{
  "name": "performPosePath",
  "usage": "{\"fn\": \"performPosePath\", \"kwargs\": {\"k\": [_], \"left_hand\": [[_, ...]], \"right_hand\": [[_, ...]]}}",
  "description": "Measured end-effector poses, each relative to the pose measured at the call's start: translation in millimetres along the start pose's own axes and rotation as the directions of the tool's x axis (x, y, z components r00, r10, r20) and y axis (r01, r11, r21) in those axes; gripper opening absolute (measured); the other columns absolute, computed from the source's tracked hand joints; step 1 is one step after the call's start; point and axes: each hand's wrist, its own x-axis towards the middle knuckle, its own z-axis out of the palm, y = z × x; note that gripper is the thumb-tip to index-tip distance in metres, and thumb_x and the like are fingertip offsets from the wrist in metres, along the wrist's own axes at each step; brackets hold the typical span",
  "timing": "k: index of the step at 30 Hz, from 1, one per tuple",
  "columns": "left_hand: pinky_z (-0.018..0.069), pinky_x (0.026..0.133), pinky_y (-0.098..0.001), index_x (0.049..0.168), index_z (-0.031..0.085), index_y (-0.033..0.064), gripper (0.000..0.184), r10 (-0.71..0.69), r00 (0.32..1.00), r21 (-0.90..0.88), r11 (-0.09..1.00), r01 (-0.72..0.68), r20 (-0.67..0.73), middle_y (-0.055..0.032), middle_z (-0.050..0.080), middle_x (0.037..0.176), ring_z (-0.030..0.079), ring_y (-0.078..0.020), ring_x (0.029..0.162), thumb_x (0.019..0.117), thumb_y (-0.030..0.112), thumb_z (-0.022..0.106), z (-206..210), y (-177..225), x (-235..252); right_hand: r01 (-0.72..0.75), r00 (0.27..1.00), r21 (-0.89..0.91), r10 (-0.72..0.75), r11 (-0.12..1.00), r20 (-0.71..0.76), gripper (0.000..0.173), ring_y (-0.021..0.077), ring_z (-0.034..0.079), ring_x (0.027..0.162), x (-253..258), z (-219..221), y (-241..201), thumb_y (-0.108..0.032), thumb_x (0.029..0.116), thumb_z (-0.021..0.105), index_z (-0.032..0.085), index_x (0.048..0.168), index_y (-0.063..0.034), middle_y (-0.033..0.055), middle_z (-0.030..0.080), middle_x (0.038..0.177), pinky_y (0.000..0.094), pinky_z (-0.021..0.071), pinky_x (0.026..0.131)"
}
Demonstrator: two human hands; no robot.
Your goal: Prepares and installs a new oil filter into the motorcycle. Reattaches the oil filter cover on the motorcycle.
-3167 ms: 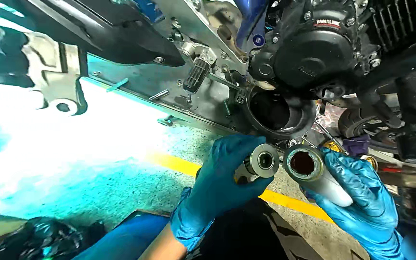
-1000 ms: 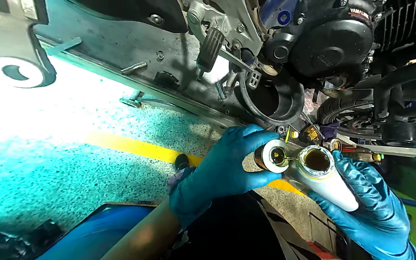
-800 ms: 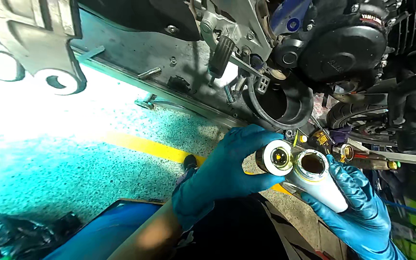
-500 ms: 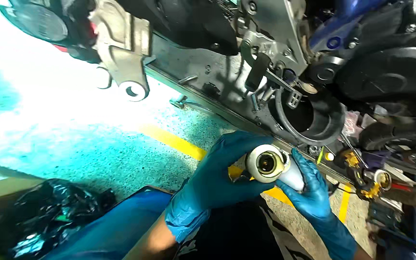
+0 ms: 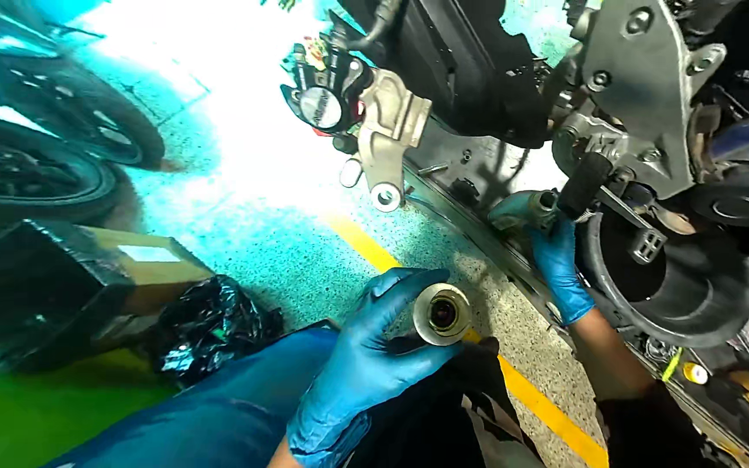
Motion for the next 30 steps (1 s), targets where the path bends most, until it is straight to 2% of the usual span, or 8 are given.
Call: {"fn": "performPosePath", "kwargs": {"k": [5, 9, 12, 18, 21, 24, 28, 30], "left_hand": [[0.0524, 0.104, -0.031, 0.13, 0.069, 0.0229, 0.057, -0.003, 1.0, -0.028, 1.0, 0.003, 0.003, 0.0066, 0.068, 0.126, 0.061, -0.0108, 0.121, 0.0766, 0.031, 0.087, 6, 6, 4], [0.0527, 0.105, -0.032, 0.13, 0.067, 0.0222, 0.057, 0.047, 0.997, -0.041, 0.998, -0.045, 0.062, 0.0064, 0.067, 0.127, 0.061, -0.0108, 0.121, 0.0764, 0.03, 0.086, 19, 9, 14], [0.0531, 0.105, -0.0311, 0.13, 0.067, 0.0218, 0.057, 0.064, 0.99, -0.076, 0.996, -0.055, 0.13, 0.007, 0.067, 0.128, 0.061, -0.0091, 0.122, 0.0772, 0.033, 0.085, 34, 16, 21], [0.0555, 0.101, -0.0314, 0.127, 0.069, 0.0206, 0.056, 0.157, 0.967, -0.218, 0.97, -0.113, 0.2, 0.0047, 0.068, 0.125, 0.063, -0.0107, 0.118, 0.0759, 0.035, 0.086, 77, 25, 40], [0.0558, 0.101, -0.0303, 0.128, 0.068, 0.0193, 0.056, 0.197, 0.94, -0.283, 0.952, -0.116, 0.279, 0.0039, 0.068, 0.125, 0.063, -0.0109, 0.118, 0.0768, 0.033, 0.086, 102, 28, 47], [0.0554, 0.102, -0.0334, 0.127, 0.069, 0.0189, 0.056, 0.218, 0.912, -0.313, 0.944, -0.107, 0.348, 0.0038, 0.068, 0.125, 0.063, -0.0114, 0.118, 0.0774, 0.038, 0.086, 132, 33, 50], [0.0523, 0.104, -0.0307, 0.127, 0.069, 0.0203, 0.054, 0.234, 0.866, -0.324, 0.942, -0.089, 0.442, 0.0063, 0.068, 0.126, 0.061, -0.0067, 0.121, 0.0781, 0.037, 0.085, 177, 53, 50], [0.0523, 0.104, -0.031, 0.127, 0.069, 0.015, 0.054, 0.226, 0.853, -0.315, 0.946, -0.076, 0.47, 0.0031, 0.068, 0.124, 0.061, -0.0072, 0.119, 0.0784, 0.034, 0.085, 206, 62, 48]], "right_hand": [[0.033, 0.999, -0.005, -0.033, 0.999, 0.011, 0.062, 0.0302, 0.053, 0.132, 14, 0, 12, -0.012, 0.0852, 0.08, 0.051, 0.138, 0.0048, 0.0254, 0.054, 0.138, 0.0443, 0.0438, 0.113], [0.041, 0.999, -0.131, -0.037, 0.99, 0.032, 0.085, 0.0359, 0.052, 0.135, 14, -7, 8, -0.025, 0.0859, 0.082, 0.038, 0.154, 0.002, 0.0274, 0.053, 0.144, 0.0503, 0.0405, 0.116], [-0.013, 0.999, -0.237, 0.02, 0.971, 0.025, 0.091, 0.0394, 0.046, 0.141, 5, -18, -1, -0.022, 0.0873, 0.08, 0.028, 0.159, 0.001, 0.0271, 0.046, 0.153, 0.0536, 0.0354, 0.119], [-0.181, 0.981, -0.27, 0.155, 0.946, -0.114, 0.076, 0.0397, 0.05, 0.137, -72, -61, -18, -0.015, 0.0909, 0.074, 0.037, 0.157, -0.005, 0.0227, 0.052, 0.149, 0.0571, 0.041, 0.114], [-0.249, 0.965, -0.254, 0.217, 0.935, -0.146, 0.078, 0.0383, 0.053, 0.135, -122, -78, -11, -0.015, 0.0918, 0.072, 0.034, 0.159, -0.0072, 0.0209, 0.055, 0.147, 0.0568, 0.0425, 0.113], [-0.326, 0.934, -0.171, 0.289, 0.93, -0.209, 0.075, 0.0291, 0.058, 0.129, -164, -98, -14, -0.017, 0.0934, 0.071, 0.035, 0.159, -0.0105, 0.015, 0.061, 0.14, 0.0499, 0.0461, 0.111], [-0.269, 0.88, 0.089, 0.282, 0.959, -0.381, 0.062, 0.0126, 0.067, 0.093, -203, -132, -32, -0.015, 0.095, 0.066, 0.045, 0.153, -0.0106, 0.005, 0.069, 0.108, 0.0336, 0.0578, 0.087], [-0.185, 0.853, 0.19, 0.253, 0.964, -0.456, 0.059, 0.0078, 0.066, 0.087, -209, -155, -45, -0.011, 0.0949, 0.064, 0.047, 0.151, -0.0075, 0.0016, 0.069, 0.1, 0.0269, 0.057, 0.082]]}}
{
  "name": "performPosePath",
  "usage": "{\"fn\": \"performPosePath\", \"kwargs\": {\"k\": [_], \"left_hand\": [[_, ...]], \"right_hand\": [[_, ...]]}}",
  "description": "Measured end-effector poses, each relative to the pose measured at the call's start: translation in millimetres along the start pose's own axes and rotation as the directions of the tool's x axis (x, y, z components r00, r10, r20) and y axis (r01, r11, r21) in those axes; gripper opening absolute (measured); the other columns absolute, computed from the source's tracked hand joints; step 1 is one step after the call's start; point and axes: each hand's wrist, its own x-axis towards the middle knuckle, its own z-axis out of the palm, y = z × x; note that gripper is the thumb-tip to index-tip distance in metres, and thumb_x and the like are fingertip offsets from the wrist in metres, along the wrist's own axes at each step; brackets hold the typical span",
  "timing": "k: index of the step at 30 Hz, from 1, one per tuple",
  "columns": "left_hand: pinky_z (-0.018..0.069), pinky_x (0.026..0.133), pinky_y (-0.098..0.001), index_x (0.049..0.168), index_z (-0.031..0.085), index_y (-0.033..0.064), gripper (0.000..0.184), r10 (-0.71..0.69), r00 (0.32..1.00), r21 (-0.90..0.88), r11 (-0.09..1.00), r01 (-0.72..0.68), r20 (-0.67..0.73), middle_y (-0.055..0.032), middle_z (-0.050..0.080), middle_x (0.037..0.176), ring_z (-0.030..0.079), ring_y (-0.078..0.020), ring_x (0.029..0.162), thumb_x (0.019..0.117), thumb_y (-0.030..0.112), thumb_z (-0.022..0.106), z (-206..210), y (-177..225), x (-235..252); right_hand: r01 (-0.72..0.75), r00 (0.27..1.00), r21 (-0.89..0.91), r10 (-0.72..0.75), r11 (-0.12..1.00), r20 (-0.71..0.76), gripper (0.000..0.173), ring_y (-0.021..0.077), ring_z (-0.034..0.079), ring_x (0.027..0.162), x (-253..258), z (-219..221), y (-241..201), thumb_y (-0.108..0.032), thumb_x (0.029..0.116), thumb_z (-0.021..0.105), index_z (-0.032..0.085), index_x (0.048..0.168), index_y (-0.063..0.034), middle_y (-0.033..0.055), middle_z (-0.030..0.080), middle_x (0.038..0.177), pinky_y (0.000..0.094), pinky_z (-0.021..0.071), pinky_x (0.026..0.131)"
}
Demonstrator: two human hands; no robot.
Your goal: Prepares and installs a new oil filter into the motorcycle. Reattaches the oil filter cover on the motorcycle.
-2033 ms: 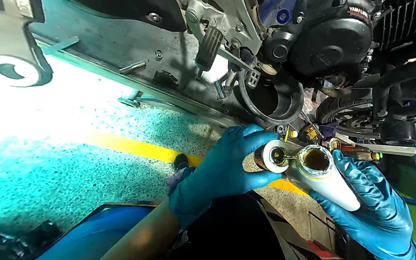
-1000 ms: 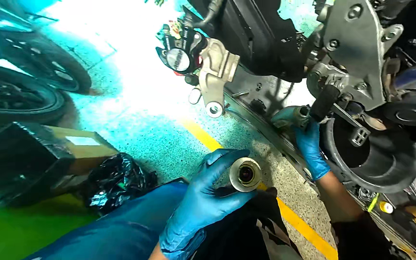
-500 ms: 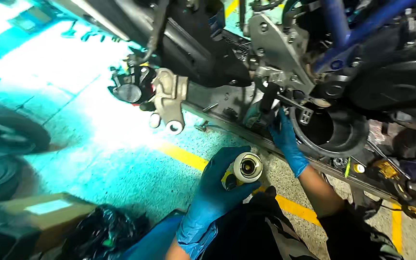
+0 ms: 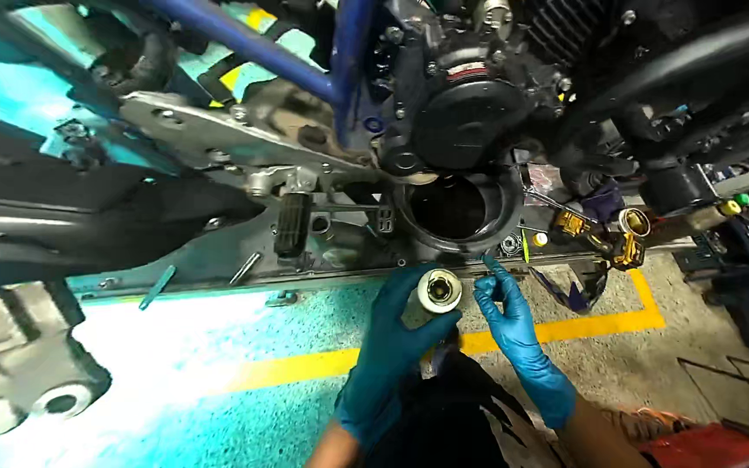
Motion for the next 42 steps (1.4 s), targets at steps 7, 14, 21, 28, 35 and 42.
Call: {"fn": "performPosePath", "kwargs": {"k": [7, 14, 21, 28, 35, 42], "left_hand": [[0.0569, 0.097, -0.0336, 0.133, 0.063, 0.0094, 0.059, -0.277, 0.961, -0.101, 0.956, 0.274, -0.012, -0.0038, 0.07, 0.121, 0.067, -0.0134, 0.112, 0.0809, 0.027, 0.083, 85, 8, 28], [0.0555, 0.101, -0.0358, 0.137, 0.059, 0.0121, 0.064, -0.186, 0.98, -0.147, 0.974, 0.173, -0.075, -0.0053, 0.065, 0.134, 0.063, -0.0176, 0.122, 0.0782, 0.012, 0.082, 144, 10, 50], [0.0524, 0.102, -0.0318, 0.129, 0.063, 0.0111, 0.059, -0.111, 0.987, -0.005, 0.994, 0.111, -0.113, -0.0029, 0.065, 0.127, 0.062, -0.0125, 0.118, 0.0756, 0.018, 0.086, 143, 8, 68], [0.0571, 0.092, -0.0338, 0.136, 0.062, 0.0163, 0.049, -0.3, 0.951, -0.065, 0.95, 0.306, 0.079, -0.0033, 0.068, 0.124, 0.065, -0.0153, 0.111, 0.0892, 0.006, 0.073, 98, 19, 88], [0.0564, 0.09, -0.0313, 0.132, 0.065, 0.0176, 0.052, -0.273, 0.956, -0.07, 0.957, 0.282, 0.11, -0.003, 0.069, 0.121, 0.065, -0.0167, 0.109, 0.0824, 0.005, 0.076, 79, 17, 105], [0.0572, 0.087, -0.0324, 0.119, 0.068, 0.0183, 0.046, -0.214, 0.977, 0.119, 0.97, 0.21, 0.014, -0.0003, 0.07, 0.113, 0.065, -0.015, 0.107, 0.0768, 0.011, 0.084, 80, 18, 114]], "right_hand": [[0.236, 0.971, -0.116, -0.24, 0.965, -0.022, 0.082, 0.0149, 0.065, 0.11, 22, -47, -19, -0.017, 0.0868, 0.073, 0.033, 0.158, -0.0101, 0.0083, 0.065, 0.13, 0.0367, 0.0559, 0.096], [0.364, 0.908, -0.313, -0.409, 0.877, -0.09, 0.085, 0.029, 0.06, 0.12, 58, -67, 1, -0.034, 0.0837, 0.075, 0.037, 0.155, -0.0086, 0.0115, 0.064, 0.134, 0.0524, 0.0457, 0.102], [0.43, 0.87, -0.301, -0.48, 0.851, -0.116, 0.095, 0.0261, 0.061, 0.113, 83, -71, -2, -0.031, 0.0819, 0.076, 0.027, 0.159, -0.007, 0.0084, 0.069, 0.124, 0.0497, 0.0452, 0.1], [0.336, 0.921, -0.215, -0.367, 0.917, -0.126, 0.104, 0.0331, 0.058, 0.121, 88, -57, -7, -0.035, 0.078, 0.081, 0.025, 0.161, -0.0061, 0.0079, 0.065, 0.134, 0.0571, 0.0459, 0.101], [0.401, 0.899, -0.146, -0.419, 0.904, -0.125, 0.09, 0.026, 0.051, 0.134, 96, -55, -18, -0.012, 0.0795, 0.065, 0.025, 0.16, -0.0081, 0.0027, 0.059, 0.145, 0.0519, 0.0394, 0.112], [0.497, 0.857, -0.102, -0.506, 0.862, -0.099, 0.072, 0.0191, 0.059, 0.126, 90, -53, -16, -0.01, 0.0881, 0.052, 0.034, 0.158, -0.0118, -0.0024, 0.072, 0.126, 0.0481, 0.0389, 0.112]]}}
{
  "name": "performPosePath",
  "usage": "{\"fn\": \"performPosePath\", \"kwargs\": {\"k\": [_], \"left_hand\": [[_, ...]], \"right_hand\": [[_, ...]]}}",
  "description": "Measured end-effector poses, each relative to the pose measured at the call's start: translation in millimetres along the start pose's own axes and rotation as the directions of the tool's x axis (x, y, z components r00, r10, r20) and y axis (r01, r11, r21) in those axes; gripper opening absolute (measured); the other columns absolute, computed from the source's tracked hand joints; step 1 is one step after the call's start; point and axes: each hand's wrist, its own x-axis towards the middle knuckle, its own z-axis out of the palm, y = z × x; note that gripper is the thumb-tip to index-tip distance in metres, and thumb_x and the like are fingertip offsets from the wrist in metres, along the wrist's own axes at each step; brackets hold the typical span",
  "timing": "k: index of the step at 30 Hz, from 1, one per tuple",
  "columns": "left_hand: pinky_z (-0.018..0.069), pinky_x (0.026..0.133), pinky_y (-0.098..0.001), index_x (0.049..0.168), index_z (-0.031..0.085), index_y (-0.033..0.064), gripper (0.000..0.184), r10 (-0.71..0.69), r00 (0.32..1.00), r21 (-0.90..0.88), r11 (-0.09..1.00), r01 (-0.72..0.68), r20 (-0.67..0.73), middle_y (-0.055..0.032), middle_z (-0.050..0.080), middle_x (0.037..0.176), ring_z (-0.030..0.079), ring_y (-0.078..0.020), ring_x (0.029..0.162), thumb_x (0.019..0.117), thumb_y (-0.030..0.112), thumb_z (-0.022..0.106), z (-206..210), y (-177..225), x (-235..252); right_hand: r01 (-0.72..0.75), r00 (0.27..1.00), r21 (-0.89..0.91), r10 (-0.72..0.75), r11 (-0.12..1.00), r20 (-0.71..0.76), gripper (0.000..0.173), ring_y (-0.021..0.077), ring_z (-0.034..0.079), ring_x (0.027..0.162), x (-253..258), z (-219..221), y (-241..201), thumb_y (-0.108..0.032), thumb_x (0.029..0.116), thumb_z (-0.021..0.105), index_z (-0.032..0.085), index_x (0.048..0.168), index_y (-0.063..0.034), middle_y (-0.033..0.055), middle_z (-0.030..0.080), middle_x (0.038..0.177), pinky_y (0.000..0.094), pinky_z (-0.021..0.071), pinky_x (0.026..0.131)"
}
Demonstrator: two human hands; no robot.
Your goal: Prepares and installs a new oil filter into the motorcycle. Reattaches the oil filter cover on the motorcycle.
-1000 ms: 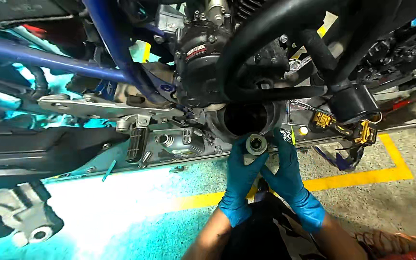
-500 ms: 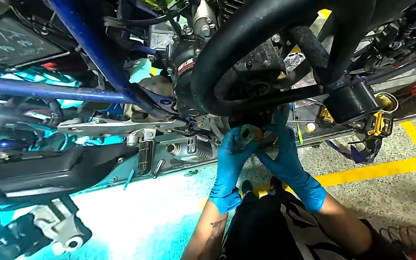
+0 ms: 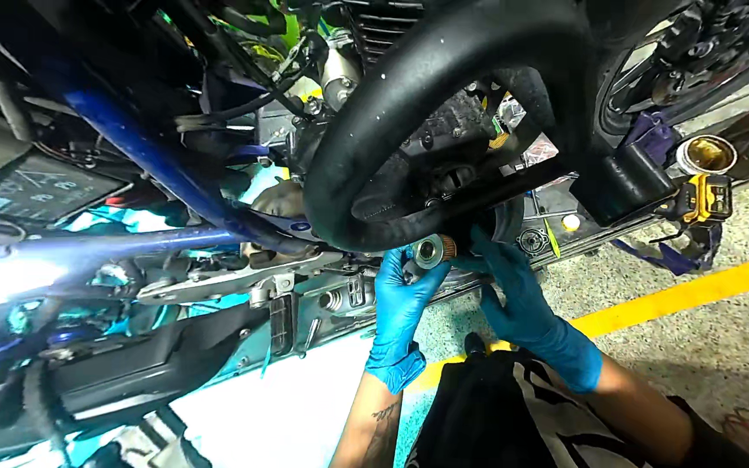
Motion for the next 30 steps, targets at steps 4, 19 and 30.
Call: {"fn": "performPosePath", "kwargs": {"k": [4, 19, 30], "left_hand": [[0.0539, 0.095, -0.0367, 0.124, 0.066, 0.0164, 0.056, 0.155, 0.987, 0.35, 0.923, -0.161, 0.047, -0.0027, 0.063, 0.126, 0.061, -0.0137, 0.115, 0.0737, 0.021, 0.089, -1, -1, 2], [0.0486, 0.099, -0.0543, 0.124, 0.066, 0.0131, 0.057, 0.184, 0.977, 0.519, 0.828, -0.211, 0.103, -0.0141, 0.062, 0.129, 0.058, -0.0313, 0.12, 0.0747, 0.033, 0.087, 1, 3, 9], [0.0536, 0.093, -0.0402, 0.123, 0.068, 0.0175, 0.051, 0.184, 0.979, 0.392, 0.897, -0.205, 0.09, -0.0032, 0.065, 0.123, 0.062, -0.0155, 0.114, 0.0763, 0.024, 0.087, 2, 8, 5]], "right_hand": [[0.012, 0.999, -0.088, -0.014, 0.996, -0.028, 0.072, 0.0243, 0.056, 0.129, 14, -1, 1, -0.01, 0.0835, 0.054, 0.037, 0.154, -0.0097, 0.0019, 0.068, 0.132, 0.0498, 0.0399, 0.11], [0.177, 0.984, -0.22, -0.169, 0.959, 0.057, 0.05, 0.0283, 0.054, 0.128, 28, 1, 7, -0.007, 0.0839, 0.054, 0.062, 0.133, -0.0113, 0.0056, 0.066, 0.133, 0.0499, 0.0365, 0.112], [-0.001, 1.0, -0.185, -0.001, 0.983, -0.014, 0.072, 0.0266, 0.056, 0.13, 8, 2, 10, -0.005, 0.0785, 0.055, 0.047, 0.15, -0.0101, 0.0049, 0.063, 0.141, 0.0511, 0.0408, 0.108]]}}
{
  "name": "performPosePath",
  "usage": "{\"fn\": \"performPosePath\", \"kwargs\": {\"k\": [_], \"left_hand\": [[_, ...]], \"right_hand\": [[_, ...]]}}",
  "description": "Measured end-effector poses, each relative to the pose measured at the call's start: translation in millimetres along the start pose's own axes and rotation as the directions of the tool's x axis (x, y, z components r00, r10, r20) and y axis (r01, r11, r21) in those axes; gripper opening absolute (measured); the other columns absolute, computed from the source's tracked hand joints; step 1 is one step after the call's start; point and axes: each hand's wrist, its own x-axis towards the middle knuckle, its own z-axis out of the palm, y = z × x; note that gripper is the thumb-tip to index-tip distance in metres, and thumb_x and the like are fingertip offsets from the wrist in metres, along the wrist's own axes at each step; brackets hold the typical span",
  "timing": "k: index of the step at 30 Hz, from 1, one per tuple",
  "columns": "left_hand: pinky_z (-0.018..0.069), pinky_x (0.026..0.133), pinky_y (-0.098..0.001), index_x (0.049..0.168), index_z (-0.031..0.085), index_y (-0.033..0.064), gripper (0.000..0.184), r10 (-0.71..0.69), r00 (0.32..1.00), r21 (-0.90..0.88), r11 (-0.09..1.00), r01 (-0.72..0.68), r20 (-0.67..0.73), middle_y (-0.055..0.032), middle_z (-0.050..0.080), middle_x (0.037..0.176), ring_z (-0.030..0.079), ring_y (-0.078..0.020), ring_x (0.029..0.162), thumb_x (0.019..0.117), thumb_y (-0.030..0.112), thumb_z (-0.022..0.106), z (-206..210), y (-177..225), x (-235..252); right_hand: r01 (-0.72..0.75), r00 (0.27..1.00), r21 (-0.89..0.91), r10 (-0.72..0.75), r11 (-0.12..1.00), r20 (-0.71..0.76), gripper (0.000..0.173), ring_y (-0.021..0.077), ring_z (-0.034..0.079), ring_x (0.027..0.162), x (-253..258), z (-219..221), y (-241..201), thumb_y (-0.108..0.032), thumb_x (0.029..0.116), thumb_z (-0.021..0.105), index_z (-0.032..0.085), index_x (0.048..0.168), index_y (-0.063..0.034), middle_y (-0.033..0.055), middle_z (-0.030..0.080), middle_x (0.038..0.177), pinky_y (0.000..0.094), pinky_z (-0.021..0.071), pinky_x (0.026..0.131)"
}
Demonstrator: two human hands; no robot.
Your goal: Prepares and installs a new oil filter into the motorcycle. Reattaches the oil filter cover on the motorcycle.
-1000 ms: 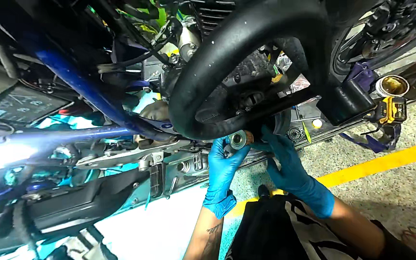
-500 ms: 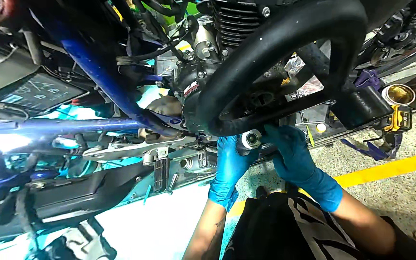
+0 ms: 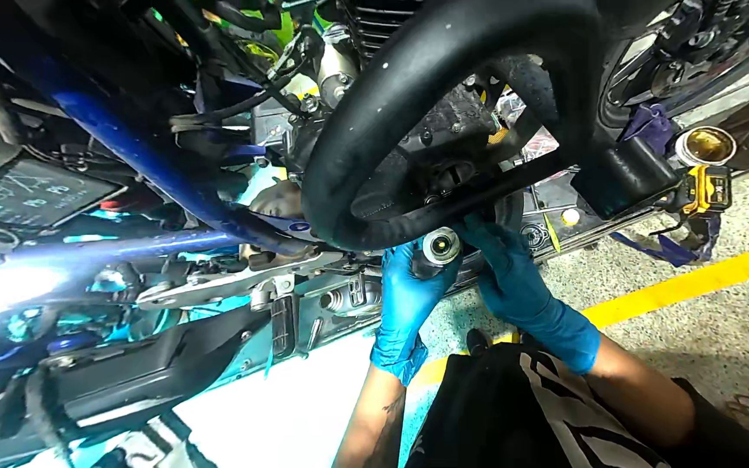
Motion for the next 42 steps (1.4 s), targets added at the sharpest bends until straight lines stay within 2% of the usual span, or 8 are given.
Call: {"fn": "performPosePath", "kwargs": {"k": [6, 15, 19, 24, 31, 33, 37, 42], "left_hand": [[0.0568, 0.08, -0.0331, 0.124, 0.066, 0.0206, 0.049, -0.153, 0.988, -0.113, 0.981, 0.156, 0.035, -0.0011, 0.067, 0.116, 0.065, -0.0125, 0.102, 0.0789, 0.019, 0.085, 4, 7, 0], [0.0552, 0.094, -0.0345, 0.115, 0.07, 0.0116, 0.046, -0.055, 0.998, 0.011, 0.998, 0.055, 0.025, -0.0027, 0.069, 0.113, 0.065, -0.0093, 0.107, 0.0746, 0.026, 0.088, 13, 3, 26], [0.0563, 0.088, -0.0283, 0.11, 0.071, 0.0146, 0.039, -0.123, 0.992, -0.035, 0.992, 0.123, 0.004, 0.0031, 0.071, 0.104, 0.067, -0.0043, 0.1, 0.0776, 0.029, 0.087, 19, 8, 28], [0.0586, 0.084, -0.0295, 0.108, 0.074, 0.0154, 0.029, -0.24, 0.971, -0.295, 0.927, 0.234, 0.016, 0.0013, 0.074, 0.102, 0.069, -0.0101, 0.097, 0.0814, 0.019, 0.085, 26, 15, 27], [0.0575, 0.072, -0.0235, 0.109, 0.073, 0.0139, 0.024, -0.274, 0.96, -0.447, 0.853, 0.269, 0.056, 0.0014, 0.073, 0.094, 0.068, -0.0074, 0.082, 0.0856, 0.011, 0.08, 29, 20, 24], [0.0585, 0.081, -0.028, 0.111, 0.074, 0.0107, 0.031, -0.252, 0.966, -0.406, 0.878, 0.253, 0.059, -0.0013, 0.073, 0.102, 0.069, -0.0107, 0.094, 0.0819, 0.007, 0.082, 31, 16, 28], [0.0552, 0.096, -0.0278, 0.117, 0.07, 0.0099, 0.046, -0.012, 1.0, -0.141, 0.99, 0.01, -0.014, -0.0005, 0.07, 0.113, 0.065, -0.0067, 0.109, 0.0743, 0.014, 0.088, 37, 8, 26], [0.0432, 0.101, -0.0606, 0.12, 0.073, 0.0079, 0.047, 0.175, 0.984, 0.26, 0.949, -0.177, 0.032, -0.0215, 0.068, 0.115, 0.061, -0.0394, 0.113, 0.0802, 0.03, 0.084, 43, 2, 29]], "right_hand": [[-0.079, 0.997, 0.093, 0.08, 0.993, -0.003, 0.076, 0.0257, 0.053, 0.134, -6, 1, -7, -0.006, 0.0794, 0.054, 0.043, 0.154, -0.009, 0.0037, 0.061, 0.145, 0.0533, 0.0376, 0.112], [0.135, 0.991, -0.052, -0.135, 0.989, -0.002, 0.059, 0.0269, 0.054, 0.132, 18, -4, 16, -0.004, 0.0826, 0.053, 0.058, 0.141, -0.0102, 0.0045, 0.067, 0.135, 0.05, 0.0332, 0.113], [0.014, 0.998, 0.138, -0.006, 0.99, -0.061, 0.064, 0.0259, 0.057, 0.127, 8, -3, 17, -0.001, 0.0813, 0.054, 0.052, 0.145, -0.0106, 0.0013, 0.072, 0.126, 0.0504, 0.0391, 0.108], [-0.048, 0.992, 0.163, 0.066, 0.985, -0.107, 0.082, 0.0306, 0.051, 0.135, -8, 14, 16, -0.005, 0.0777, 0.057, 0.036, 0.157, -0.0111, 0.0072, 0.055, 0.15, 0.0522, 0.0427, 0.107], [0.021, 0.98, -0.013, -0.023, 1.0, -0.196, 0.073, 0.0309, 0.053, 0.13, -4, 20, 25, -0.01, 0.0788, 0.056, 0.044, 0.151, -0.0109, 0.01, 0.06, 0.143, 0.0488, 0.0406, 0.106], [-0.024, 0.982, -0.016, 0.02, 1.0, -0.189, 0.076, 0.0344, 0.053, 0.127, 0, 19, 32, -0.012, 0.076, 0.058, 0.044, 0.151, -0.0099, 0.0114, 0.059, 0.14, 0.051, 0.0446, 0.097], [-0.208, 0.954, 0.241, 0.251, 0.948, -0.163, 0.06, 0.0271, 0.058, 0.126, 11, -2, 26, -0.01, 0.0853, 0.059, 0.051, 0.143, 0.003, 0.0101, 0.069, 0.126, 0.0527, 0.0412, 0.11], [-0.432, 0.886, 0.34, 0.463, 0.836, -0.014, 0.073, 0.0176, 0.067, 0.102, 21, -11, 15, -0.03, 0.0907, 0.071, 0.043, 0.151, 0.0004, 0.0095, 0.07, 0.113, 0.0407, 0.0555, 0.092]]}}
